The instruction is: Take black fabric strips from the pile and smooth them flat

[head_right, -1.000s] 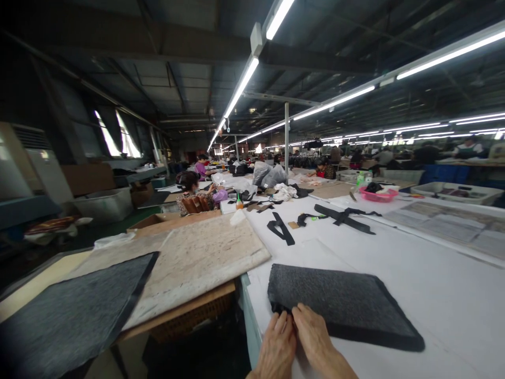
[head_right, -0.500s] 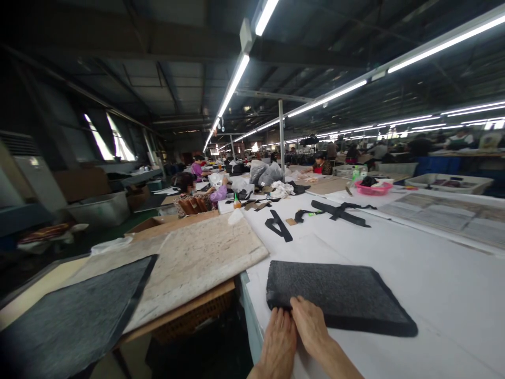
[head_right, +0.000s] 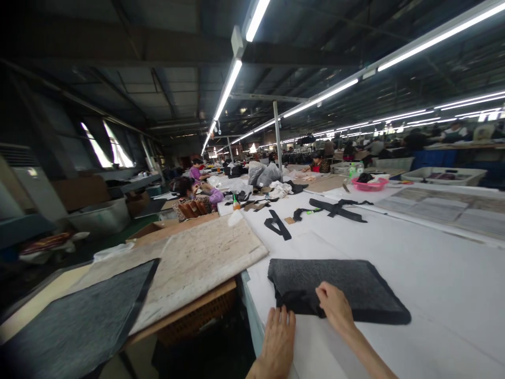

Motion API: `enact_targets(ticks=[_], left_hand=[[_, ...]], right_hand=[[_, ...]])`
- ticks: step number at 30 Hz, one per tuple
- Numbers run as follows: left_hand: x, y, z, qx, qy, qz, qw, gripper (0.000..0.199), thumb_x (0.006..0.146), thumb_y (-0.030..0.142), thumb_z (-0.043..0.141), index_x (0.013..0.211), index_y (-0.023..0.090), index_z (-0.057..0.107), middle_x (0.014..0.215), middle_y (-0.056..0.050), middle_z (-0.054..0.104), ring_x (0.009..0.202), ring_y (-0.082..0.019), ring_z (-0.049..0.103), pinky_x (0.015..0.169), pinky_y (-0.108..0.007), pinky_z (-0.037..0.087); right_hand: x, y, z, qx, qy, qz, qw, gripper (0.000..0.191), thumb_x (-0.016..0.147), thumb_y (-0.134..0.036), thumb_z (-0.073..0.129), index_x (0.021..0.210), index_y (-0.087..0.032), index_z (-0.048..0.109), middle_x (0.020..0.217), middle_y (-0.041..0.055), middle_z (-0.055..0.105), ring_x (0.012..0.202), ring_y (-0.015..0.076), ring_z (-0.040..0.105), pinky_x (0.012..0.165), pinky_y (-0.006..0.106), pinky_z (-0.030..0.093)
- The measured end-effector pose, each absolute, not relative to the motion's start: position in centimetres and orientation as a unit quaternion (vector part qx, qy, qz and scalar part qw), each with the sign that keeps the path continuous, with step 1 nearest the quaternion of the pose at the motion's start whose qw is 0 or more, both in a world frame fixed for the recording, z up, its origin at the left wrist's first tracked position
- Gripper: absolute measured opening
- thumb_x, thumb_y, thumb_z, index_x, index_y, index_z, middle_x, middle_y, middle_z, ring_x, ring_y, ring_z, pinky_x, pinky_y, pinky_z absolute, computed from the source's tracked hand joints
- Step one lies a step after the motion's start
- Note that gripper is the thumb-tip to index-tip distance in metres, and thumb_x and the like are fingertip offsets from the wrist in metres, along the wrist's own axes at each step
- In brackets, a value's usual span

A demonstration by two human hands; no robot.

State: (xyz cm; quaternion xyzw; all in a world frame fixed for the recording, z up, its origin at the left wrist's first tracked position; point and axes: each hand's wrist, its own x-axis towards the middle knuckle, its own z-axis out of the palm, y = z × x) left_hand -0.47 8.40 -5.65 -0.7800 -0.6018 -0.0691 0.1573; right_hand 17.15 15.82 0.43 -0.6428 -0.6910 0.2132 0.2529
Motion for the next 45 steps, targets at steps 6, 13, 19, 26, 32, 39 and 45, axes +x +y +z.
enact_targets(ticks=[6, 13, 19, 26, 32, 39, 45], left_hand=[[-0.3, 8.2, -4.2, -0.782, -0.608, -0.062, 0.124, 0.041, 0.084, 0.010, 0.043, 0.123, 0.010, 0.055, 0.124, -0.019, 0.059, 0.114, -0.028, 0.056, 0.099, -0.046, 0.043], [0.3, 7.6, -0.7, -0.785, -0.612, -0.037, 0.084, 0.044, 0.085, 0.004, 0.035, 0.126, 0.008, 0.051, 0.129, -0.018, 0.055, 0.119, -0.026, 0.050, 0.103, -0.042, 0.038], [0.2, 7.4, -0.5, -0.787, -0.611, -0.047, 0.076, 0.041, 0.086, 0.006, 0.036, 0.123, 0.010, 0.053, 0.128, -0.017, 0.056, 0.120, -0.026, 0.050, 0.102, -0.043, 0.039], [0.2, 7.6, -0.7, -0.785, -0.613, -0.055, 0.070, 0.039, 0.087, 0.007, 0.036, 0.122, 0.008, 0.054, 0.127, -0.017, 0.056, 0.119, -0.026, 0.051, 0.104, -0.042, 0.038], [0.5, 7.7, -0.4, -0.788, -0.610, -0.031, 0.081, 0.041, 0.086, 0.004, 0.035, 0.122, 0.007, 0.054, 0.124, -0.020, 0.058, 0.114, -0.027, 0.055, 0.100, -0.041, 0.041], [0.5, 7.5, -0.1, -0.787, -0.611, -0.037, 0.081, 0.047, 0.083, -0.002, 0.034, 0.125, 0.007, 0.052, 0.128, -0.022, 0.055, 0.120, -0.028, 0.051, 0.103, -0.043, 0.038], [-0.1, 8.0, -0.5, -0.785, -0.610, -0.034, 0.104, 0.055, 0.080, -0.005, 0.031, 0.127, 0.014, 0.053, 0.129, -0.018, 0.056, 0.119, -0.027, 0.052, 0.102, -0.042, 0.039]], right_hand=[[24.2, 15.4, 1.2, -0.640, -0.714, 0.136, 0.248, 0.027, 0.087, -0.035, 0.036, 0.065, -0.023, 0.048, 0.062, -0.0006, 0.057, 0.062, 0.0157, 0.055, 0.056, 0.025, 0.034], [19.3, 11.9, 3.5, -0.507, -0.804, 0.190, 0.247, 0.017, 0.084, -0.030, 0.050, 0.095, -0.021, 0.059, 0.096, 0.0021, 0.062, 0.085, 0.0162, 0.058, 0.076, 0.028, 0.043], [13.5, 11.3, 4.1, -0.568, -0.811, 0.025, 0.139, 0.015, 0.082, -0.020, 0.058, 0.097, -0.017, 0.058, 0.100, 0.0076, 0.059, 0.093, 0.0226, 0.056, 0.077, 0.032, 0.044], [10.8, 13.6, 4.2, -0.534, -0.836, -0.072, 0.107, 0.015, 0.085, -0.013, 0.052, 0.095, -0.019, 0.061, 0.102, 0.0076, 0.059, 0.094, 0.0220, 0.054, 0.077, 0.033, 0.040], [10.9, 13.6, 5.2, -0.511, -0.852, -0.082, 0.082, 0.021, 0.082, -0.003, 0.048, 0.080, -0.016, 0.064, 0.086, 0.0084, 0.063, 0.088, 0.0206, 0.055, 0.075, 0.031, 0.039], [20.6, 14.9, 8.1, -0.624, -0.730, -0.015, 0.281, 0.025, 0.086, -0.029, 0.050, 0.065, -0.018, 0.058, 0.074, 0.0034, 0.059, 0.068, 0.0156, 0.051, 0.058, 0.026, 0.033], [32.4, 16.4, 7.0, -0.655, -0.461, 0.271, 0.534, 0.033, 0.061, -0.045, 0.067, 0.051, -0.018, 0.051, 0.042, -0.0044, 0.042, 0.044, 0.0106, 0.041, 0.045, 0.024, 0.034]])
